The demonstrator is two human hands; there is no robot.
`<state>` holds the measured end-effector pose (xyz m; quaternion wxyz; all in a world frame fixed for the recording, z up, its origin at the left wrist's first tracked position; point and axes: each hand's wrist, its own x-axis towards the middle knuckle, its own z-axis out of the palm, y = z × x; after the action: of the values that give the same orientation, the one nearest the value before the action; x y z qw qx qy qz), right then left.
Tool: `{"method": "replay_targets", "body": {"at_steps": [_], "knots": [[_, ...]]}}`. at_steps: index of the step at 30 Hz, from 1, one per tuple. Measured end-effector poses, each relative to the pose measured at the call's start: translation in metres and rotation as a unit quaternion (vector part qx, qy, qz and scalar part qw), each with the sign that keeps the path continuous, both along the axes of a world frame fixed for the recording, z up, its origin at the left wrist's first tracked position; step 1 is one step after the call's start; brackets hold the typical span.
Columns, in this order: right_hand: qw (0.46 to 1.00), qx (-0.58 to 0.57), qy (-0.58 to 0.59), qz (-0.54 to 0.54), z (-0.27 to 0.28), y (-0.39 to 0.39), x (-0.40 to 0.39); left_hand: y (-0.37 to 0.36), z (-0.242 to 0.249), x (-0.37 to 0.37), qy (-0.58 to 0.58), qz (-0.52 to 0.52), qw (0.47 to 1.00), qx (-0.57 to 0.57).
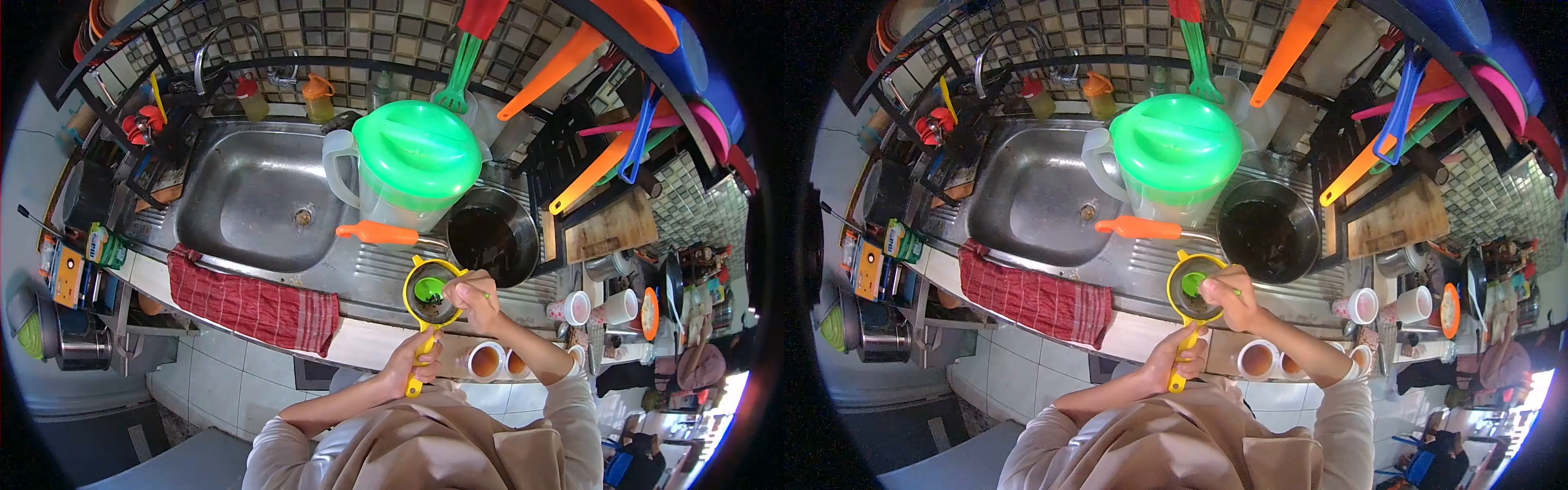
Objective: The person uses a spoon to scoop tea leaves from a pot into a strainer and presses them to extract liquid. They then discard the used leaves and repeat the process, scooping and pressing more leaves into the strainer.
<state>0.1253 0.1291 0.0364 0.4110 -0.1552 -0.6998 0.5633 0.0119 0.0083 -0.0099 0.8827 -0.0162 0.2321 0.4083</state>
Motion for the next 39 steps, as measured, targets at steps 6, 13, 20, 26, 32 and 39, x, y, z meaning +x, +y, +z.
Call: {"method": "replay_targets", "body": {"at_steps": [6, 13, 20, 26, 32, 39], "knots": [[0.999, 0.018, 0.002, 0.046, 0.001, 0.004, 0.008, 0.0, 0.001, 0.002, 0.015, 0.003, 1.0, 0.006], [0.981, 0.156, 0.059, 0.099, 0.012, -0.007, 0.011, 0.0, 0.003, 0.002, 0.025, 0.004, 1.0, 0.009], [0.955, 0.266, 0.05, 0.121, -0.004, -0.009, 0.006, -0.001, -0.004, 0.003, 0.018, 0.016, 1.0, 0.007], [0.952, 0.255, 0.039, 0.165, 0.002, -0.018, 0.007, -0.003, -0.008, 0.002, 0.009, 0.01, 1.0, -0.021], [0.947, 0.259, 0.035, 0.186, 0.018, -0.024, 0.016, -0.002, -0.005, 0.001, 0.003, -0.006, 1.0, -0.011], [0.954, 0.233, 0.025, 0.187, 0.007, -0.025, 0.012, -0.002, -0.004, 0.001, -0.004, 0.007, 0.999, -0.033]]}}
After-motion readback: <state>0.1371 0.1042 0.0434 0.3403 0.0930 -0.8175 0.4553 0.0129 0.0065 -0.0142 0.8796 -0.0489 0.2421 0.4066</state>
